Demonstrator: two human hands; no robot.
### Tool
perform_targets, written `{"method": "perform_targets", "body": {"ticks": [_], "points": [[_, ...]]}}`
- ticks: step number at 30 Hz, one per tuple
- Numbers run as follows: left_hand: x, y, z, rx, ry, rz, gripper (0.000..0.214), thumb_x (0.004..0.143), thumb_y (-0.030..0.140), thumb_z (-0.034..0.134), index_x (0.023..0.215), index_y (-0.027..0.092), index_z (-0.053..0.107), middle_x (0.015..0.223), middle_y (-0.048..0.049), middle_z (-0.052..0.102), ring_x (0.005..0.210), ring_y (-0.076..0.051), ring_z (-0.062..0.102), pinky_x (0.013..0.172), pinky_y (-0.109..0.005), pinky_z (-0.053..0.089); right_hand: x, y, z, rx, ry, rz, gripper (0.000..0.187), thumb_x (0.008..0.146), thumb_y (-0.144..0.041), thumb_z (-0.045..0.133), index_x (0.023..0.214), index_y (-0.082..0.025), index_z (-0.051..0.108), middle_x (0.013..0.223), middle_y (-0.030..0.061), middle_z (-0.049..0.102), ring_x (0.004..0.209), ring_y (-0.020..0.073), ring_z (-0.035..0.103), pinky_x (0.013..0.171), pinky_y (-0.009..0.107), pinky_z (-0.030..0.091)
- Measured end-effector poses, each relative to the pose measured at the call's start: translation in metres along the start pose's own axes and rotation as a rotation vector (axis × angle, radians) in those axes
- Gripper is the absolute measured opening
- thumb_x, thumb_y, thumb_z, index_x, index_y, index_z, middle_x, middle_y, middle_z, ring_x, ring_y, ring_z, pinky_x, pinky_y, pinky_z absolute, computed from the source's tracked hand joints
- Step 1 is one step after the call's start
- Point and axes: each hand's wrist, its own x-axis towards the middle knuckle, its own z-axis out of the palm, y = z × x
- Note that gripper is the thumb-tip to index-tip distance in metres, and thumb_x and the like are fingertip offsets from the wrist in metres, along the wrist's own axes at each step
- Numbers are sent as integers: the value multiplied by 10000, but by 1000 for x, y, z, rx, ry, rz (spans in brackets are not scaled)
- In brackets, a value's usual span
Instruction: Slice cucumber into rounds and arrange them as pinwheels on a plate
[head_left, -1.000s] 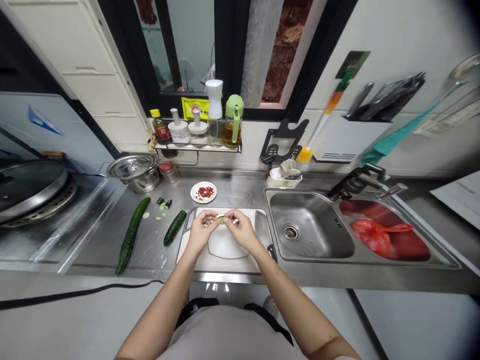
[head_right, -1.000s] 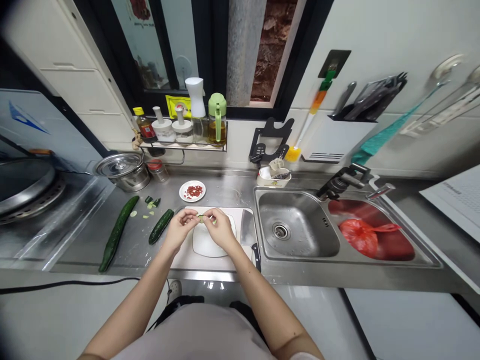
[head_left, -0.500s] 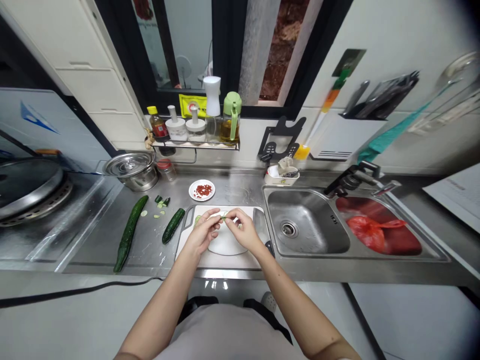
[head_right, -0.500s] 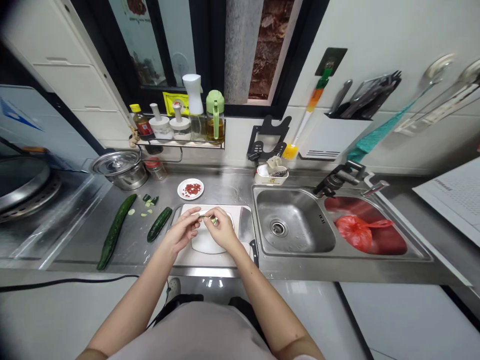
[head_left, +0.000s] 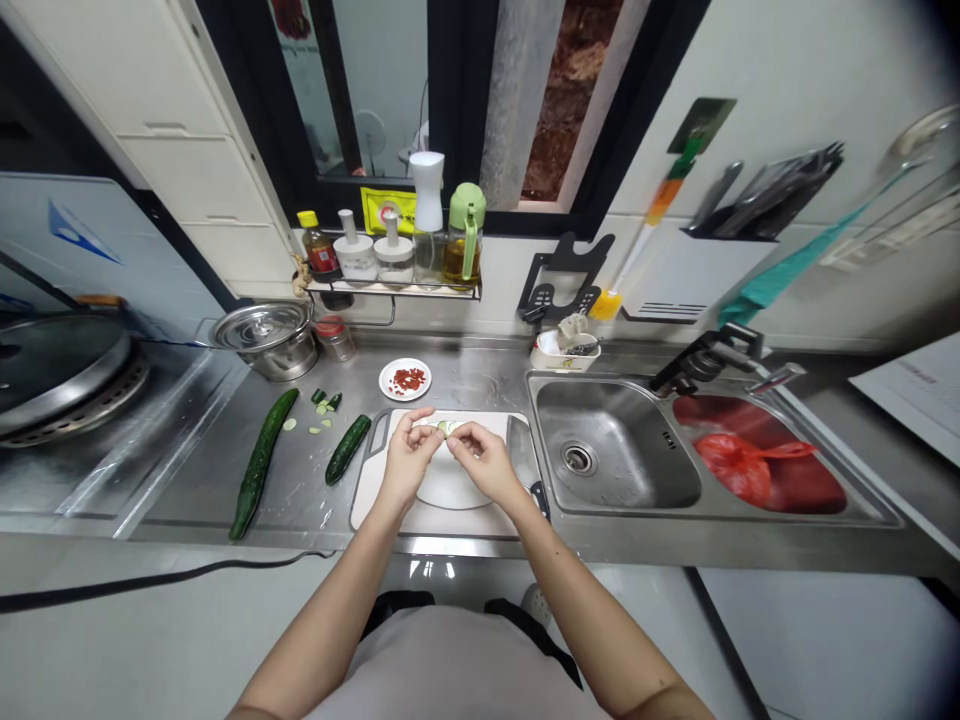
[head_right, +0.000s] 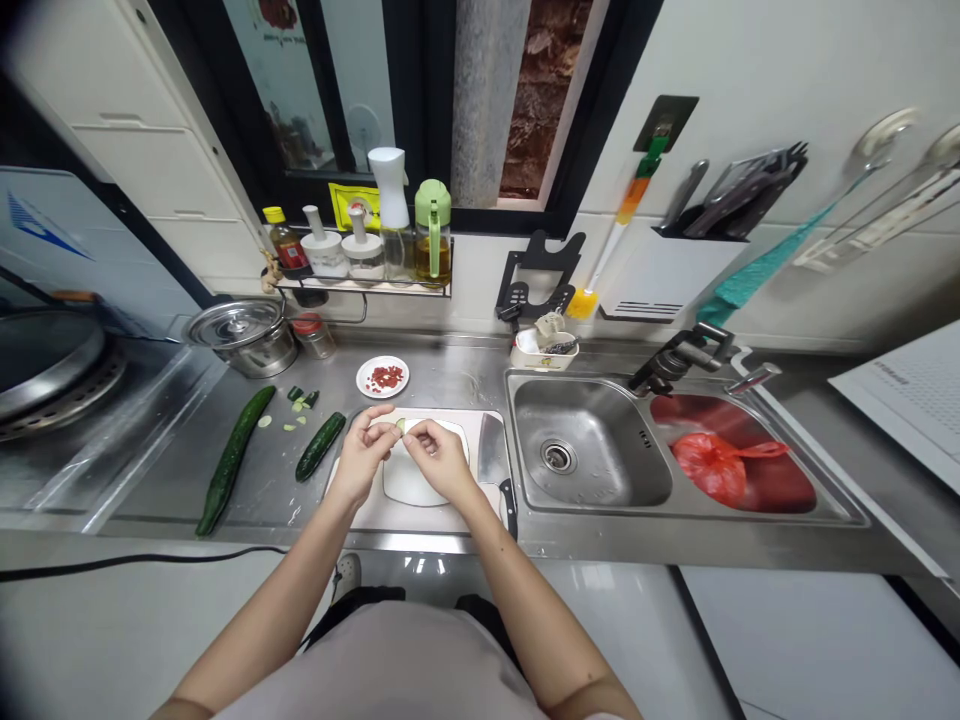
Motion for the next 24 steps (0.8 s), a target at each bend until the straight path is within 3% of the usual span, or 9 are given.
{"method": "perform_targets", "body": {"ticks": [11, 18, 24], "points": [[5, -10, 1, 73, 32, 118, 477, 723, 316, 740, 1153, 171, 595, 721, 29, 606, 655, -85, 541, 622, -196, 399, 4, 4, 5, 188, 18, 179, 270, 749, -449, 668, 724, -207, 553, 612, -36, 556, 513, 93, 491, 505, 226, 418], [9, -15, 3, -1, 15, 16, 524, 672, 336, 762, 1150, 154, 653, 702, 37, 568, 583, -61, 455, 564, -196, 353, 8, 11, -2, 172, -5, 249, 262, 715, -438, 687, 733, -203, 572, 608, -39, 557, 506, 89, 491, 473, 212, 401], [11, -25, 4, 36, 21, -29, 447, 619, 350, 784, 1013, 153, 707, 695, 28, 562, 601, -66, 459, 571, -200, 359, 11, 19, -12, 110, -45, 265, 252, 714, -427, 687, 723, -195, 590, 596, -39, 558, 511, 89, 486, 487, 211, 404]]}}
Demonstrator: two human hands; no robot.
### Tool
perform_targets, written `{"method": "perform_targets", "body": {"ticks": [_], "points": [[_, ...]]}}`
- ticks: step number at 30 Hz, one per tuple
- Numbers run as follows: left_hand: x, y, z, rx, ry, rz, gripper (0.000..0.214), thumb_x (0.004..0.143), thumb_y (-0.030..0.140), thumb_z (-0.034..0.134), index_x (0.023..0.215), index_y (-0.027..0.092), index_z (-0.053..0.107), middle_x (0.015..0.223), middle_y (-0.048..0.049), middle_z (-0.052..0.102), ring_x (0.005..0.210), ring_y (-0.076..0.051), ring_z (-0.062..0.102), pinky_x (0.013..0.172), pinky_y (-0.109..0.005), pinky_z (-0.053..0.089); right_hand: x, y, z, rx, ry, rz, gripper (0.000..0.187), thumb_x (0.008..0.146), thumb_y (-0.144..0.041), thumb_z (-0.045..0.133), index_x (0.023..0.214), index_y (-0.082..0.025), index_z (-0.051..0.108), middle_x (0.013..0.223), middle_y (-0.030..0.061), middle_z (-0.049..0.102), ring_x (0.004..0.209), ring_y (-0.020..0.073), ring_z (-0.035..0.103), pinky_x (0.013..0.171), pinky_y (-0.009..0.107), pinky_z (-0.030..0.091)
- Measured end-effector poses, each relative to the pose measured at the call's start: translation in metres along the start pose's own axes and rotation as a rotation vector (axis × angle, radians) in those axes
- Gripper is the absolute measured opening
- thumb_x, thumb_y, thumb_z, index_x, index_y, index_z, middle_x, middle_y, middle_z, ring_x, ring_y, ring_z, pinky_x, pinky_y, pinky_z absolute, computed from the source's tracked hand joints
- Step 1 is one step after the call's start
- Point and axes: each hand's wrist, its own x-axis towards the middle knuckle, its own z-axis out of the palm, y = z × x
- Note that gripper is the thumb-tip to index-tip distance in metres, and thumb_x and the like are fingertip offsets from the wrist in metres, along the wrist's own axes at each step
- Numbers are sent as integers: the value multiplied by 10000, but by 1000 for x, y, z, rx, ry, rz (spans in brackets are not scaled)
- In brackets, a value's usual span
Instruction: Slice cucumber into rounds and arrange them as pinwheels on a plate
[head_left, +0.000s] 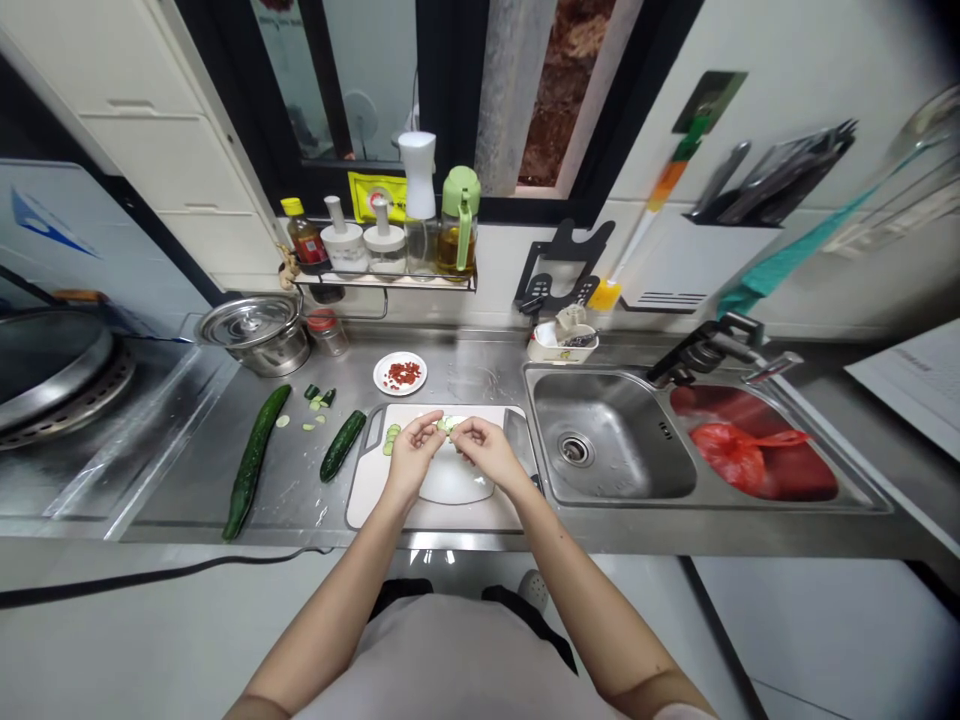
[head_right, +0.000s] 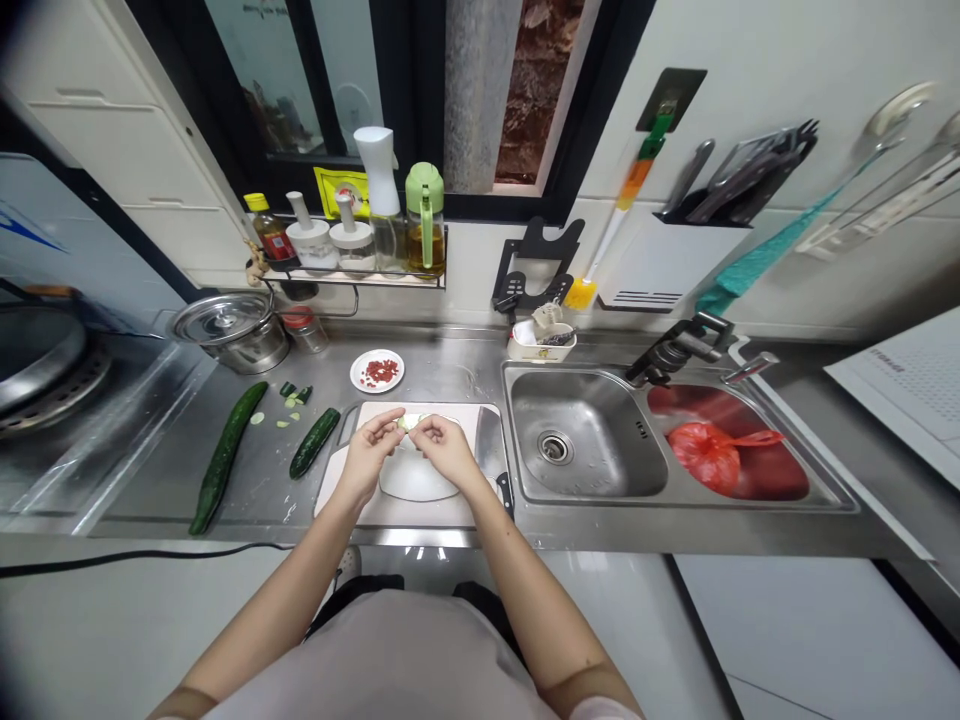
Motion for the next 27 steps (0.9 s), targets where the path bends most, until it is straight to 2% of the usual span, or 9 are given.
{"method": "perform_targets", "body": {"ticks": [7, 16, 22, 27], "points": [[4, -24, -1, 21, -40, -37, 405, 593, 355, 807, 910, 164, 643, 628, 52, 558, 532, -57, 461, 511, -183, 332, 4, 15, -18, -88, -42, 28, 281, 688, -439, 705, 711, -183, 592, 584, -47, 553, 510, 81, 471, 482, 199, 381], [17, -74, 9, 85, -86, -139, 386, 502, 294, 802, 767, 174, 548, 537, 103, 490, 487, -46, 436, 543, -185, 346, 20, 58, -47, -267, -106, 113, 176, 668, -334, 656, 672, -172, 589, 509, -76, 490, 493, 77, 424, 494, 193, 325], [29, -101, 15, 395, -117, -183, 269, 574, 232, 755, 763, 180, 572, 561, 89, 501, 538, -70, 484, 589, -201, 368, 22, 76, -61, -505, -72, 108, 106, 716, -254, 618, 676, -156, 607, 553, -63, 498, 539, 80, 418, 546, 199, 335], [33, -110, 22, 703, -151, -198, 205, 653, 219, 726, 810, 202, 595, 619, 76, 556, 604, -93, 544, 615, -205, 381, 21, 77, -64, -723, -52, 139, 67, 767, -210, 626, 736, -151, 631, 611, -39, 565, 572, 82, 461, 583, 194, 344]]}}
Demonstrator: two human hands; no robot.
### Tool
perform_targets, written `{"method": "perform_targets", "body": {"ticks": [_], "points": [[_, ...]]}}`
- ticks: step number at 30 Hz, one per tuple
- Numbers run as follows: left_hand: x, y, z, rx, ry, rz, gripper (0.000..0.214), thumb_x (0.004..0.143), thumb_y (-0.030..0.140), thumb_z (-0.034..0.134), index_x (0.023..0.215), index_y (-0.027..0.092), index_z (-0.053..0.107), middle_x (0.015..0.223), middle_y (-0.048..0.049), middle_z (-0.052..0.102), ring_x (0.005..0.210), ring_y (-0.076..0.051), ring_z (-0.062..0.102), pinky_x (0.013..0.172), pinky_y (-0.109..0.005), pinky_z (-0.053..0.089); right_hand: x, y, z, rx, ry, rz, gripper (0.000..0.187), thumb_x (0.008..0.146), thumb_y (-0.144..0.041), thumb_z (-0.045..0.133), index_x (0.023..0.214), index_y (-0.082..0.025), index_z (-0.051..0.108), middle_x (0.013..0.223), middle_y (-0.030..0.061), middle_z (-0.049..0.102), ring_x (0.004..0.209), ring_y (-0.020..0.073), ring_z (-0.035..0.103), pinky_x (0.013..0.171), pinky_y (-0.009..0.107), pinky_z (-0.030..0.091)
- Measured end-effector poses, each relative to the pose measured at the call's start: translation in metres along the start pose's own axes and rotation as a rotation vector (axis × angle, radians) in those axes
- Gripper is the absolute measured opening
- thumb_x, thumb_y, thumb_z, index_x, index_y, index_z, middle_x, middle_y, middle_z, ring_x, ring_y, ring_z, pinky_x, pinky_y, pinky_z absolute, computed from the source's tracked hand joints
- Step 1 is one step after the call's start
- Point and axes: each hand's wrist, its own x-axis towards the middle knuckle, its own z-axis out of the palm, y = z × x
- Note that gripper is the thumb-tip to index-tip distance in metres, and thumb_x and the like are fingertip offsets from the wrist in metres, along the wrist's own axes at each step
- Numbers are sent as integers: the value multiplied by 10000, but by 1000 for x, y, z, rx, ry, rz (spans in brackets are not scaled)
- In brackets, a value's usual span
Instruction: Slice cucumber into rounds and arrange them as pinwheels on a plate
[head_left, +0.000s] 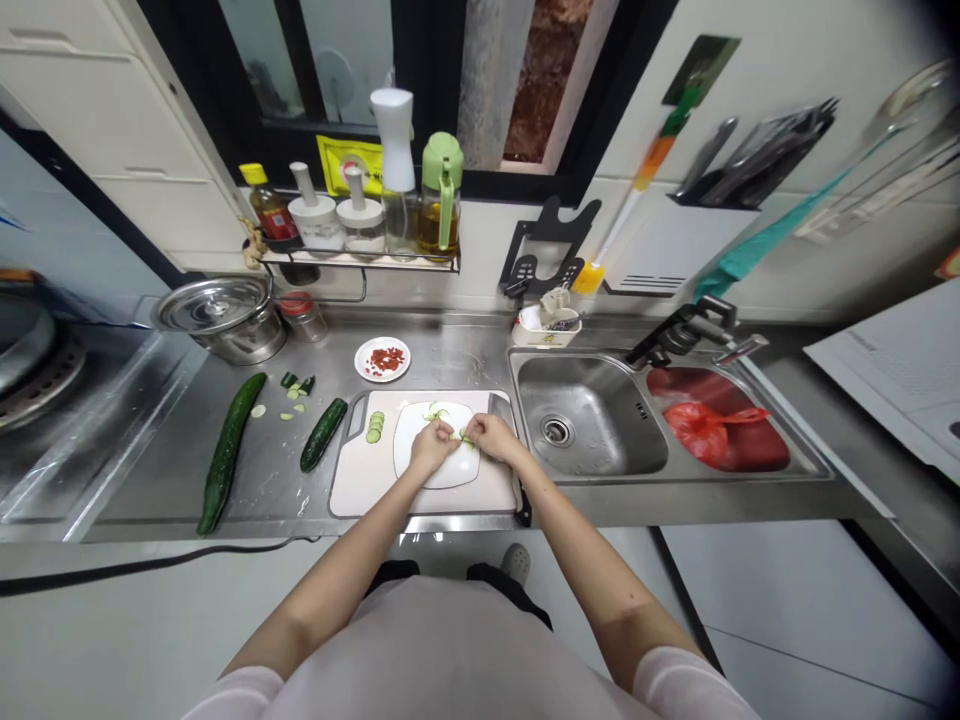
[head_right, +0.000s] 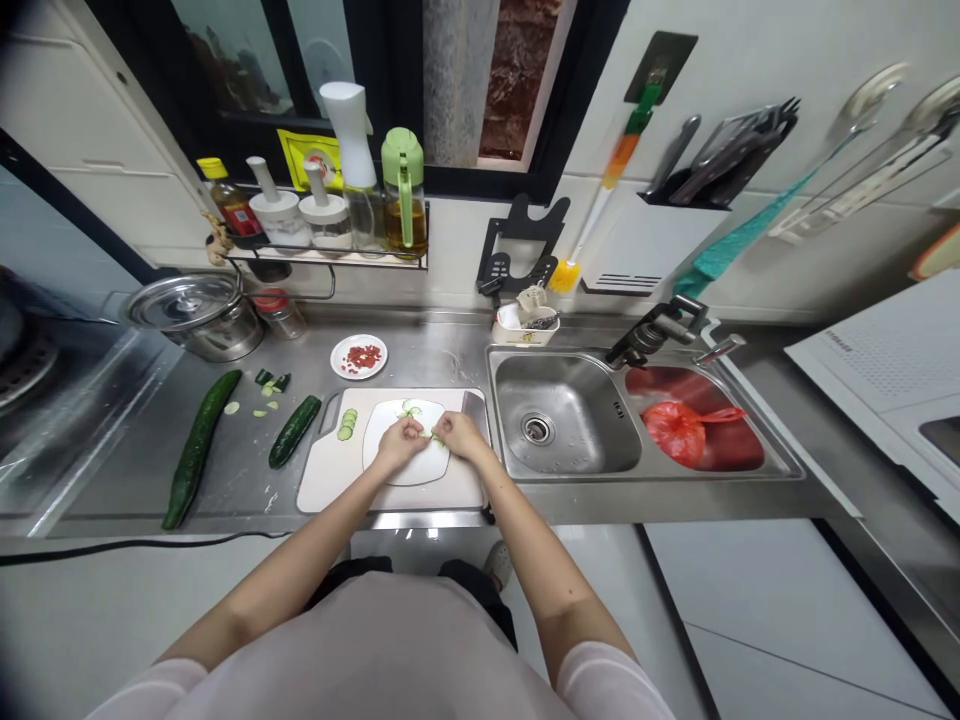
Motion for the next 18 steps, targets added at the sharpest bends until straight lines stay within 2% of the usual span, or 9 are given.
{"method": "perform_targets", "body": {"ticks": [6, 18], "points": [[1, 9, 2, 170, -18, 14, 161, 706, 234, 718, 823, 211, 609, 717, 33, 642, 674, -126, 592, 622, -223, 385, -1, -1, 0, -119, 6, 27, 42, 811, -177, 614, 795, -161, 648, 678, -10, 624, 618, 94, 506, 598, 189, 336], [1, 17, 4, 351, -48, 41, 113, 751, 250, 688, 843, 229, 625, 783, 8, 685, 743, -156, 624, 640, -238, 372, -1, -4, 4, -252, 7, 83, 87, 841, -177, 587, 859, -172, 672, 796, 59, 682, 737, 153, 575, 632, 224, 326]]}}
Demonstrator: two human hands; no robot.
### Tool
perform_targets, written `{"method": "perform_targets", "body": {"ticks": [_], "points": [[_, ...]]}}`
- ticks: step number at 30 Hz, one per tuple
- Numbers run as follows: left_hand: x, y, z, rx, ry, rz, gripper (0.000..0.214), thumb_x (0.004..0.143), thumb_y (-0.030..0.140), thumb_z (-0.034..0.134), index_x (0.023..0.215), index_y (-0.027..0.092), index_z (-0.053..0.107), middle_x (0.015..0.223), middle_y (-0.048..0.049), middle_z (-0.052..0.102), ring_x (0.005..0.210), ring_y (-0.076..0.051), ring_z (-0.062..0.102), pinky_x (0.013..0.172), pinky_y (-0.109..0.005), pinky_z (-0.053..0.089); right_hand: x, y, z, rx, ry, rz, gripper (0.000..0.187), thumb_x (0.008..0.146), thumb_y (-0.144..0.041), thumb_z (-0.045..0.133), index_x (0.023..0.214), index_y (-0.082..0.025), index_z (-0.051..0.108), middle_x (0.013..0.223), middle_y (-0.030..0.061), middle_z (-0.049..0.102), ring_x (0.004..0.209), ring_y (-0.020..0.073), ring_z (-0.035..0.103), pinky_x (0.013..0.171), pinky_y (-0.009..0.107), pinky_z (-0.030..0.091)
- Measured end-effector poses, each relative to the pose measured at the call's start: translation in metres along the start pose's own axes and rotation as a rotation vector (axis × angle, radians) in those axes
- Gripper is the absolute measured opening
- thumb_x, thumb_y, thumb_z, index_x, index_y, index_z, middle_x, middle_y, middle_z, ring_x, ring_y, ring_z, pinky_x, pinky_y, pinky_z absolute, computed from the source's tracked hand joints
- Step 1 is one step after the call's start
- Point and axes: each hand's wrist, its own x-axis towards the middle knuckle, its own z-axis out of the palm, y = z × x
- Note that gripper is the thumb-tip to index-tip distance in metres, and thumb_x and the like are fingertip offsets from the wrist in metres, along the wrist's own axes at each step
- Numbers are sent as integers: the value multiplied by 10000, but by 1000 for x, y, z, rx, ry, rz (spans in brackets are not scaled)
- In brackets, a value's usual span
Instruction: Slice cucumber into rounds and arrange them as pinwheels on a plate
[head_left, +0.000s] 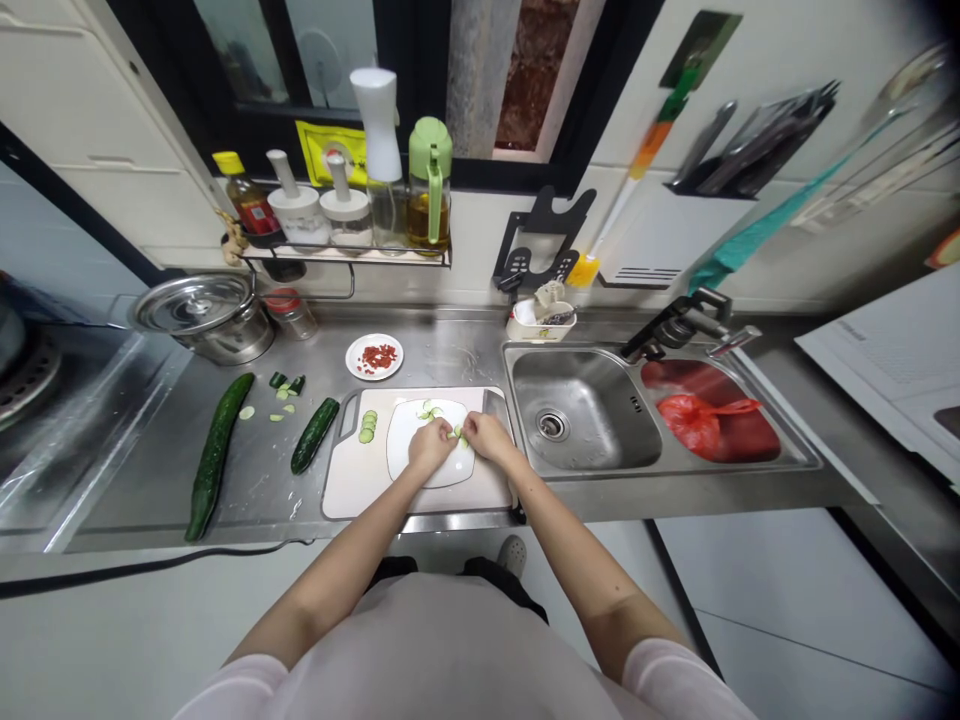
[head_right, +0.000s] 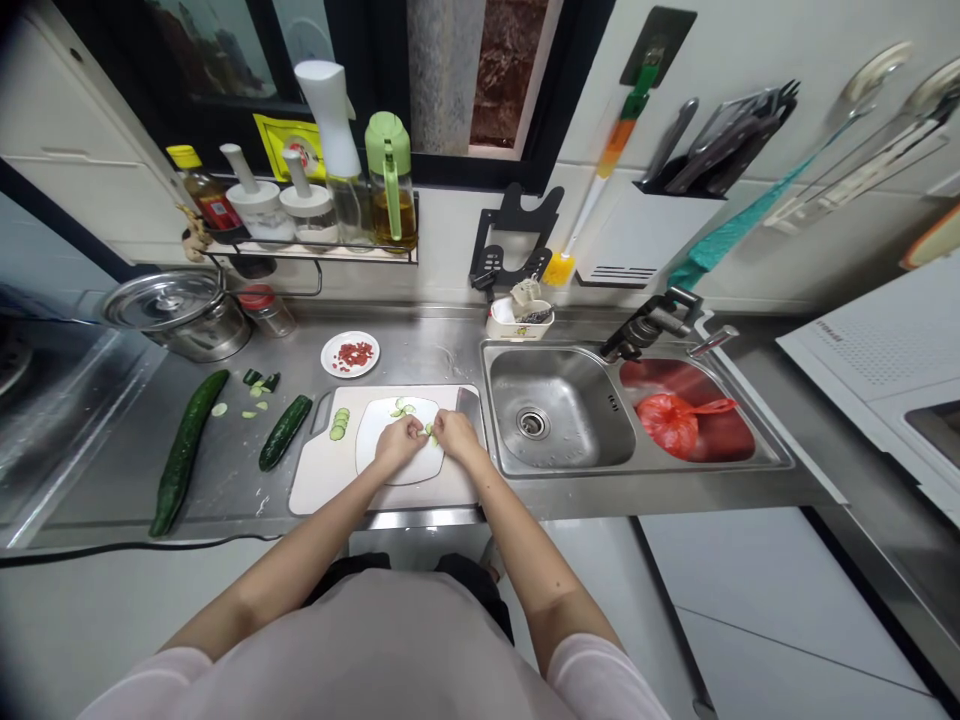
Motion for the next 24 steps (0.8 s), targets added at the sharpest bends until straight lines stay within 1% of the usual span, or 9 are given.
{"method": "perform_targets", "body": {"ticks": [7, 14, 21, 24], "points": [[0, 3, 0, 89, -14, -4, 136, 771, 266, 669, 902, 242, 641, 802, -6, 699, 805, -188, 641, 641, -251, 368, -1, 2, 1, -35, 8, 12, 82, 850, -214, 604, 899, -179, 660, 831, 60, 676, 770, 161, 579, 645, 234, 312], [0, 1, 3, 119, 6, 7, 209, 789, 303, 662, 987, 247, 623, 819, -10, 693, 814, -194, 636, 634, -257, 352, 1, 10, 5, -2, 25, 11, 90, 836, -250, 642, 890, -181, 620, 756, 9, 623, 674, 126, 516, 621, 223, 293], [0, 2, 1, 56, -16, 39, 108, 807, 320, 653, 861, 230, 627, 799, -5, 677, 758, -168, 621, 618, -245, 351, 2, 15, 10, 49, 37, -5, 71, 822, -226, 642, 844, -181, 591, 711, -19, 585, 633, 108, 480, 607, 212, 287], [0, 3, 2, 55, -18, 45, 117, 830, 342, 633, 824, 225, 635, 821, -13, 683, 756, -166, 619, 620, -248, 354, 2, 14, 10, 57, 34, 5, 69, 816, -223, 646, 835, -184, 593, 704, -21, 581, 631, 109, 478, 604, 212, 288]]}}
